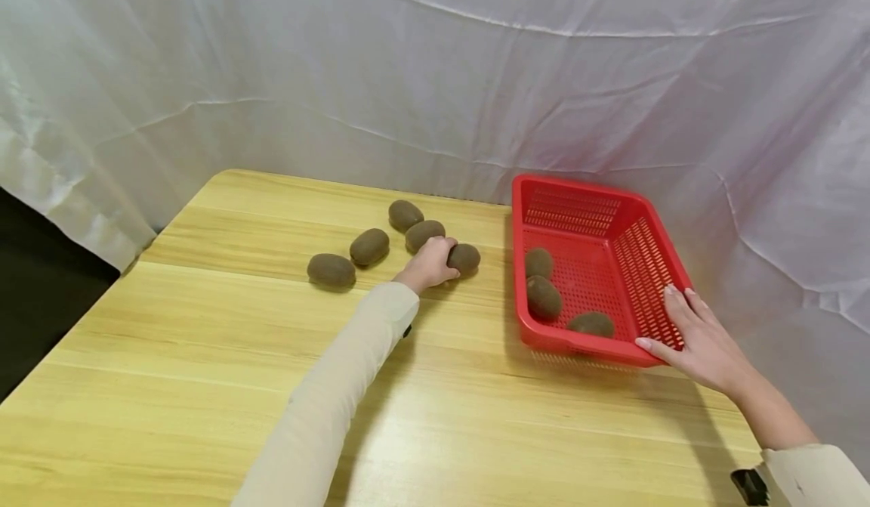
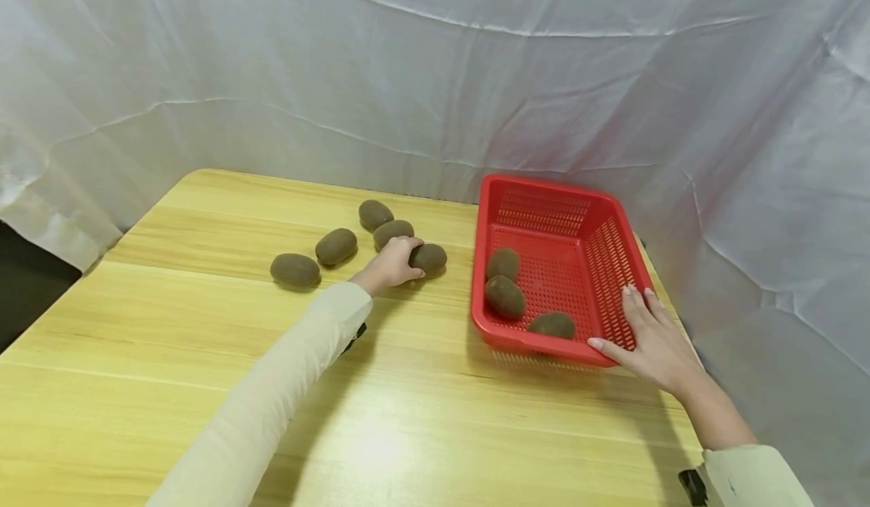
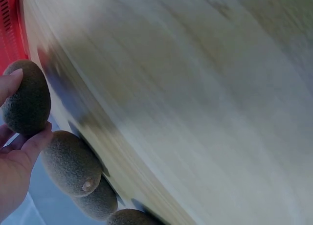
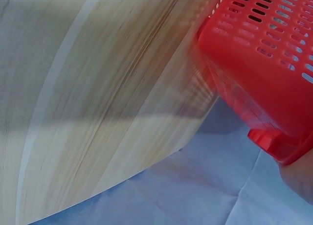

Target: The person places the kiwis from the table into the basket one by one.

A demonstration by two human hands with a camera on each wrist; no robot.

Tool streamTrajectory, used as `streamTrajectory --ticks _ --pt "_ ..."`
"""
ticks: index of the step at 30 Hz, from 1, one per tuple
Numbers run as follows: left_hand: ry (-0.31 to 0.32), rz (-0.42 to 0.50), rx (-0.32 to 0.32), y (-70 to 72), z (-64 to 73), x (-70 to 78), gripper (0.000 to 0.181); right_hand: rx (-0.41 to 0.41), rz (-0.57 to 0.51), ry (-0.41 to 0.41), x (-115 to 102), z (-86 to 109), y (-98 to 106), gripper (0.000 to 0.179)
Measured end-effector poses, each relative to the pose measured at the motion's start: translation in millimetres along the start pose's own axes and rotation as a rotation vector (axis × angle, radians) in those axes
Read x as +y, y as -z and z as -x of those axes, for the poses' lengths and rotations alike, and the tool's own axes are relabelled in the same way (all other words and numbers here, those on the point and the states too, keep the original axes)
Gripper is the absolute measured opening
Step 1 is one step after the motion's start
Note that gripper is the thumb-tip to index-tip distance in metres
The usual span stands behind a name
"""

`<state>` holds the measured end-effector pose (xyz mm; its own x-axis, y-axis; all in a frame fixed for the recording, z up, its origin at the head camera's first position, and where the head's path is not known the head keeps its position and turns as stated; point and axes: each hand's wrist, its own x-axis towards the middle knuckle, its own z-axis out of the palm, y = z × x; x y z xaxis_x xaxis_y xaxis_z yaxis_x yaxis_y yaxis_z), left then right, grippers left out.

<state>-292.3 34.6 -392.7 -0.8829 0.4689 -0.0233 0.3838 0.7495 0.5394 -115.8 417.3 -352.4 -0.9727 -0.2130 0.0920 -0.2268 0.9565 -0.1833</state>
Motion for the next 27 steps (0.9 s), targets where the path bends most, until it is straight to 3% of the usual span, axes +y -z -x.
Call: streamTrajectory --ticks 9,22,27 --pt "-0.079 0.015 0.028 3.3 -5.3 1.6 0.057 0.02 -0.006 -0.009 2 0.8 -3 0.089" --pt "-0.127 0.008 0.057 17.2 -8.1 8.8 0.059 0.012 -0.005 -0.021 2 2.6 -2 0.091" --pt "-0.108 0.057 0.069 24.7 -8.7 14.9 0.061 0.016 0.005 -0.02 1 3.6 -1 0.091"
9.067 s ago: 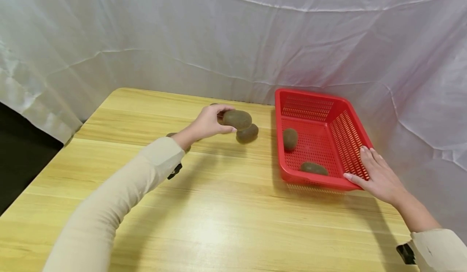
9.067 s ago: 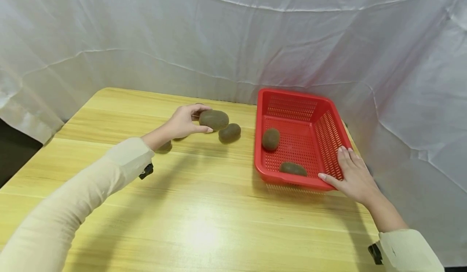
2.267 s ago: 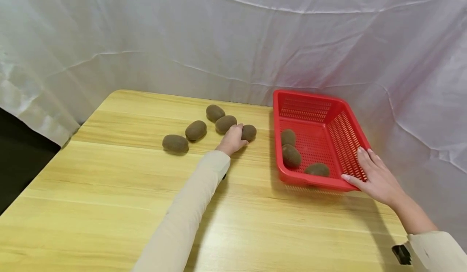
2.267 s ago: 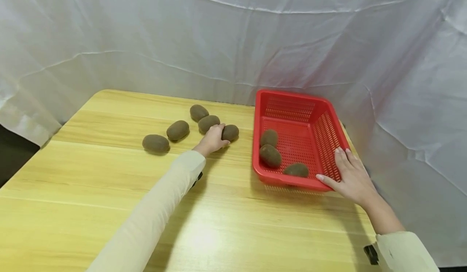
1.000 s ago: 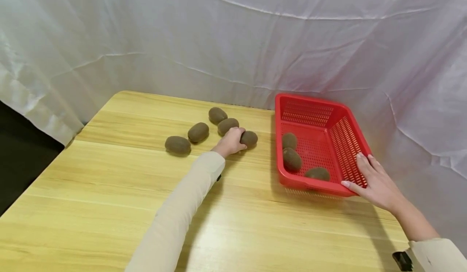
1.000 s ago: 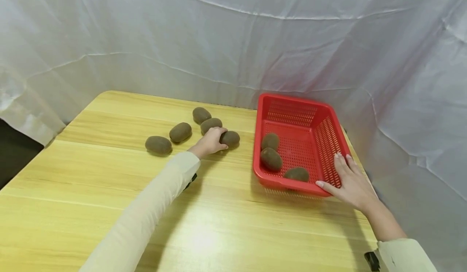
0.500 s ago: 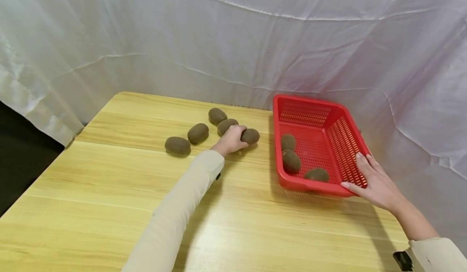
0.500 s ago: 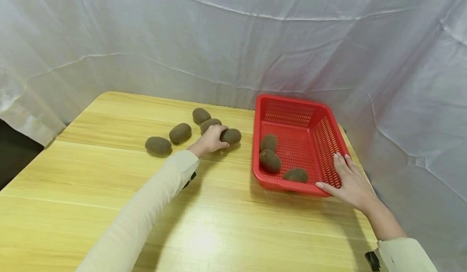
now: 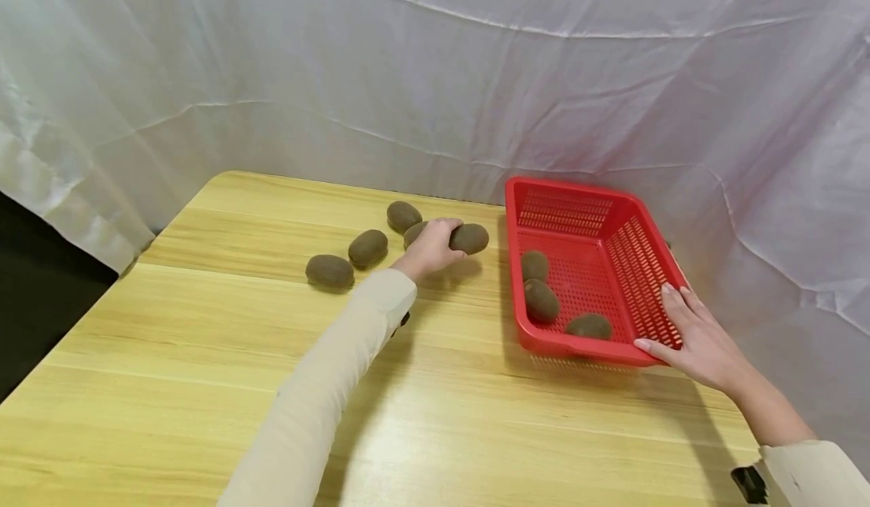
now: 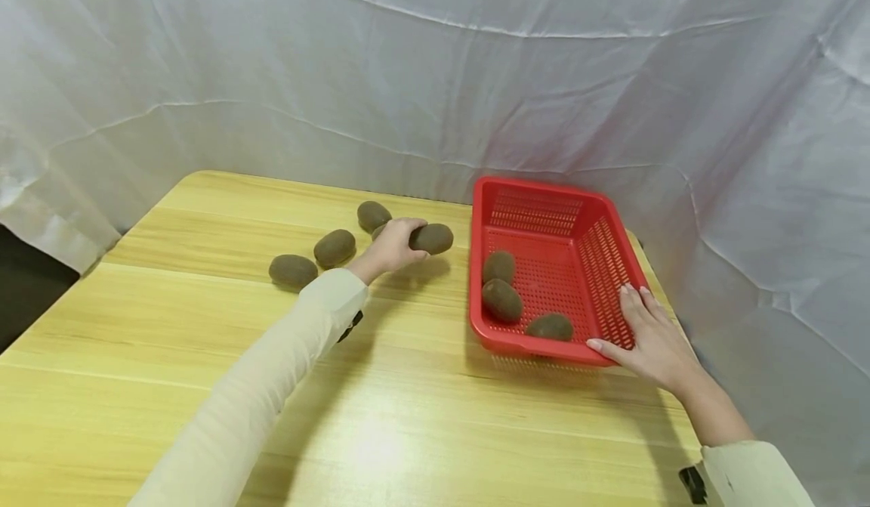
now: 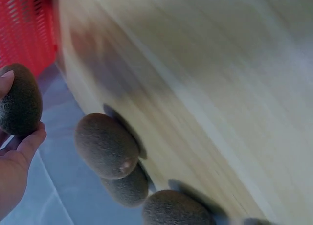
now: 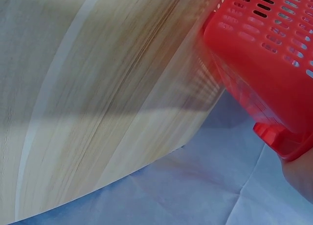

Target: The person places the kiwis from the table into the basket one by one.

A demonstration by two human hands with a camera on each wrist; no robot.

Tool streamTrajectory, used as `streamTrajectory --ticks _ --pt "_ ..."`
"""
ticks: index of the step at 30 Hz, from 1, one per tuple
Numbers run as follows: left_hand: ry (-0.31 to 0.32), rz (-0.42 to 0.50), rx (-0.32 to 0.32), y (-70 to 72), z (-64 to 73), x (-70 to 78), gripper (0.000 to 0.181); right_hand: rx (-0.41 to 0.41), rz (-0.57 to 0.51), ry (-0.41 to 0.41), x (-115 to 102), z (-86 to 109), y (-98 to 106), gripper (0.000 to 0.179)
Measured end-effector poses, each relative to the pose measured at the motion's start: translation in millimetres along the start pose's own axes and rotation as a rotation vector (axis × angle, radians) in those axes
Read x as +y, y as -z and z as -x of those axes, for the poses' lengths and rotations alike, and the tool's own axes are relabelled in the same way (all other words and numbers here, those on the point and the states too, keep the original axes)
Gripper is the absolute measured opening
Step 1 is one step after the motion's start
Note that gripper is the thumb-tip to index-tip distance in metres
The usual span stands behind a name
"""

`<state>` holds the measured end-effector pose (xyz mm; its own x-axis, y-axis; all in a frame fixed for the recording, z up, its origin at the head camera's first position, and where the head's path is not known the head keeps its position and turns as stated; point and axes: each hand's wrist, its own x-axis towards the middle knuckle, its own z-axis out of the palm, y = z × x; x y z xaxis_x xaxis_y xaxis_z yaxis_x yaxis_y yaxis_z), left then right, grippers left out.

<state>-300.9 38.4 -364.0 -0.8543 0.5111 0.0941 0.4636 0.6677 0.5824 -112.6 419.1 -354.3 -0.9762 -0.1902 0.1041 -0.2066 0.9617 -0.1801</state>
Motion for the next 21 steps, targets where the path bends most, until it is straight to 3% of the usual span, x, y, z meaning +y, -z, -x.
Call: streamTrajectory --ticks 8,21 --pt "-0.001 0.13 0.09 6.4 -0.7 13.9 0.059 0.008 -0.003 0.003 -1 -0.2 0 0.09" --pt "-0.062 0.104 0.139 25.3 -3.5 40.2 0.058 -0.006 -0.001 -0.011 -1 0.3 0 0.089"
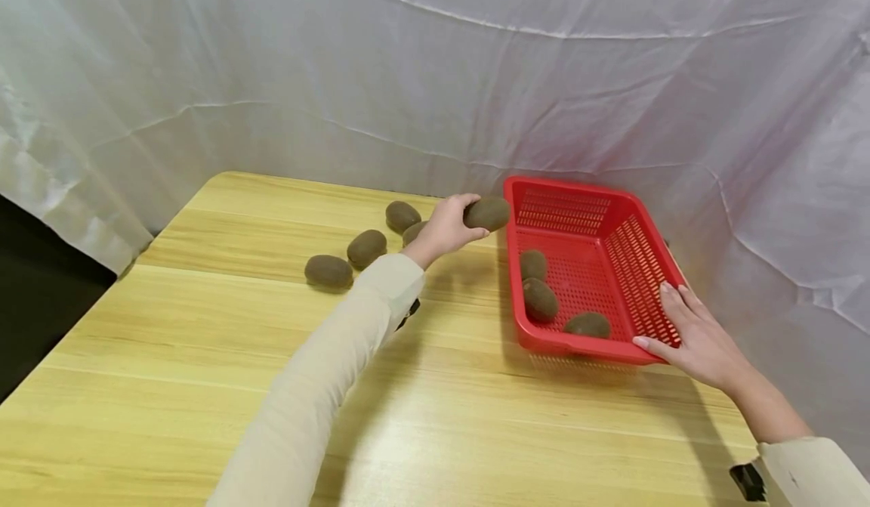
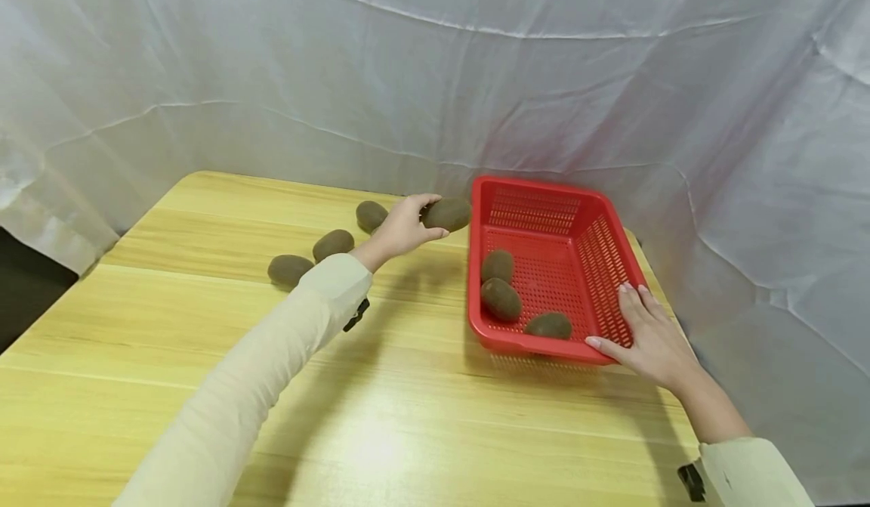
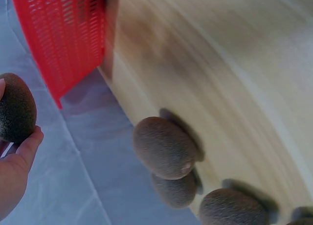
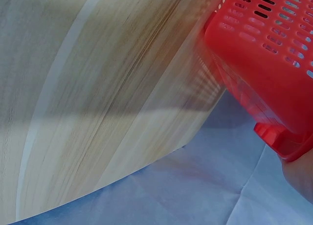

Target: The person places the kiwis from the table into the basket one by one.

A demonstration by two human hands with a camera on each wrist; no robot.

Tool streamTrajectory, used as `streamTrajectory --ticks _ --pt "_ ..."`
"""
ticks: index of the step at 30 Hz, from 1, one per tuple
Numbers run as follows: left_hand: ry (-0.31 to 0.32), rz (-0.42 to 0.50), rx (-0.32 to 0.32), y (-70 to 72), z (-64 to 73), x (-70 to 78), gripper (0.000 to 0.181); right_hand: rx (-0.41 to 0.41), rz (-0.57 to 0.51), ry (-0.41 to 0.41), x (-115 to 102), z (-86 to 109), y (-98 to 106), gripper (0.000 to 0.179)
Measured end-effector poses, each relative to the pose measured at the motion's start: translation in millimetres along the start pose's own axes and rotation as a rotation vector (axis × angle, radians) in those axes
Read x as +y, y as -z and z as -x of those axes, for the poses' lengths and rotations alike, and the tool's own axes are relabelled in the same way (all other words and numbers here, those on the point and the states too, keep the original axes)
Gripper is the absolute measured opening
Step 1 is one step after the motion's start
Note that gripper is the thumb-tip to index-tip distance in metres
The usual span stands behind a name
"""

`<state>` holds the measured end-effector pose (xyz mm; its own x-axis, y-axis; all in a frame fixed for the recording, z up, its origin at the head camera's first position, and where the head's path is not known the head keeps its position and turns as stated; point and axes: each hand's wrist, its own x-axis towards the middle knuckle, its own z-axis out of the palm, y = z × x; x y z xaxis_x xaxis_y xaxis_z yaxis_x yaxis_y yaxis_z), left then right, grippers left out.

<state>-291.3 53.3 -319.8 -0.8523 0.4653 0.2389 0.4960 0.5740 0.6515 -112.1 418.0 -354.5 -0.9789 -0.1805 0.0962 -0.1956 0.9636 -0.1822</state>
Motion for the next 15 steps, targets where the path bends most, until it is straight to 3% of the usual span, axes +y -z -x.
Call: streamTrajectory --ticks 6,15 --pt "-0.041 -0.026 0.014 4.8 -3.3 12.3 0.057 0.011 0.001 0.005 1 0.6 0 0.089" --pt "-0.052 -0.006 -0.007 3.9 -2.9 25.9 0.056 0.02 -0.008 0.014 0 1.3 -1 0.088"
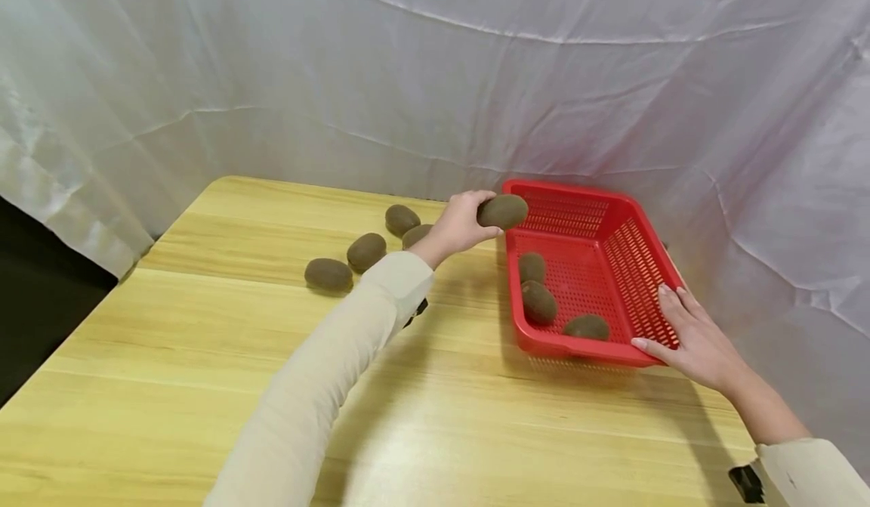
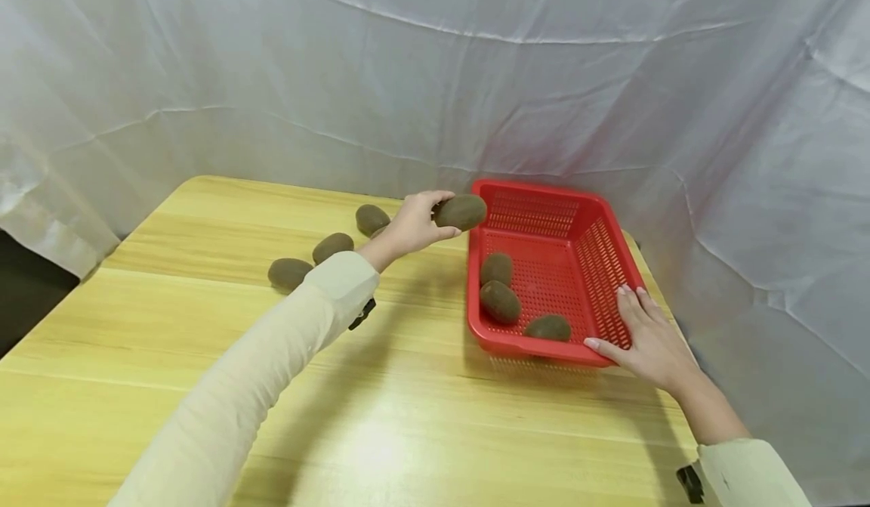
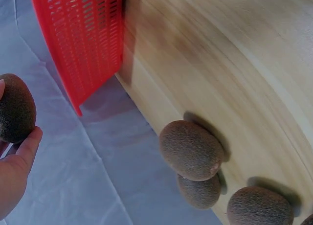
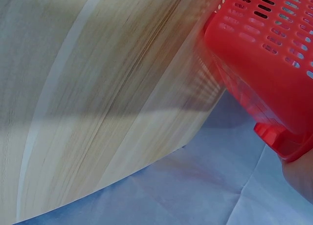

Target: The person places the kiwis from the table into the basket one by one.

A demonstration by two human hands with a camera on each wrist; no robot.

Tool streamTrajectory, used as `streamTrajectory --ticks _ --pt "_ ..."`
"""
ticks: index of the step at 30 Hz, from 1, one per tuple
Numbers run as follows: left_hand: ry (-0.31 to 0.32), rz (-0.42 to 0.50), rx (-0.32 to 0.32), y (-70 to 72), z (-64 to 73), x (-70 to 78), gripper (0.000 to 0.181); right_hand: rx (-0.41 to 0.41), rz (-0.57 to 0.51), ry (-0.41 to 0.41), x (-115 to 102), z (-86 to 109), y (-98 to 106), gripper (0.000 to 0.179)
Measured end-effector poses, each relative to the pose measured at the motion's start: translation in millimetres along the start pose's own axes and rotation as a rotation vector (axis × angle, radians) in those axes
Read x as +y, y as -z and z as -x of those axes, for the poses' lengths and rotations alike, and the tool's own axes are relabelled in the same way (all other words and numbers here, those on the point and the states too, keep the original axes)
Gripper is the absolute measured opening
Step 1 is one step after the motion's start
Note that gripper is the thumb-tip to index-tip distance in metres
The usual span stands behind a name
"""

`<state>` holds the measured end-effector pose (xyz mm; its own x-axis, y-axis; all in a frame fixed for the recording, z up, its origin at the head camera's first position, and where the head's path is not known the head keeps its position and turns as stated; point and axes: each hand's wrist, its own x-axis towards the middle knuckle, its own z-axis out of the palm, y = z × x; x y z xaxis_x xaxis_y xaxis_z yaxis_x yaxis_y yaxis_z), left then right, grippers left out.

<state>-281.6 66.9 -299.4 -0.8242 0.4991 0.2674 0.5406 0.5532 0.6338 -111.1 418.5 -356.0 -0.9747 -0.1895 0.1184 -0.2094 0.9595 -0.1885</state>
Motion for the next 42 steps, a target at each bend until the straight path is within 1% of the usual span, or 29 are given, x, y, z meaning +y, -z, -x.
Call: streamTrajectory --ticks 5,9,14,18,21,25,28,34,36,39,42 --pt "-0.013 0.002 0.001 -0.8 -2.1 7.2 0.057 -0.001 0.008 0.003 2 -1.5 0 0.088" --pt "-0.009 0.017 -0.01 -7.5 -4.3 13.2 0.057 -0.002 0.014 0.007 3 -2.1 0 0.088" --pt "-0.031 0.035 -0.016 -23.1 -8.9 24.6 0.059 -0.004 0.01 0.012 4 -2.8 2 0.088" --pt "-0.067 0.018 -0.034 -36.0 -11.3 36.9 0.06 -0.003 0.002 0.006 4 -1.3 2 0.088" --pt "-0.08 0.013 -0.045 -45.0 -12.4 46.3 0.06 0.002 0.002 0.006 4 0.4 2 0.088" --pt "-0.085 0.017 -0.06 -56.7 -13.4 57.5 0.058 0.002 0.005 0.004 6 1.8 4 0.088" --pt "-0.082 0.03 -0.085 -66.2 -13.7 64.1 0.058 -0.01 0.002 -0.008 8 3.3 5 0.088" --pt "-0.054 0.017 -0.139 -85.7 -12.9 70.3 0.059 -0.006 -0.004 -0.014 9 6.3 4 0.087" --pt "-0.054 0.006 -0.152 -91.1 -12.8 70.9 0.058 -0.002 -0.004 -0.015 10 6.9 4 0.087" --pt "-0.066 -0.014 -0.171 -98.1 -12.6 71.9 0.057 0.002 -0.004 -0.017 10 7.9 4 0.087" --pt "-0.092 -0.043 -0.187 -103.7 -11.7 73.0 0.056 0.001 -0.007 -0.02 10 8.2 4 0.087"
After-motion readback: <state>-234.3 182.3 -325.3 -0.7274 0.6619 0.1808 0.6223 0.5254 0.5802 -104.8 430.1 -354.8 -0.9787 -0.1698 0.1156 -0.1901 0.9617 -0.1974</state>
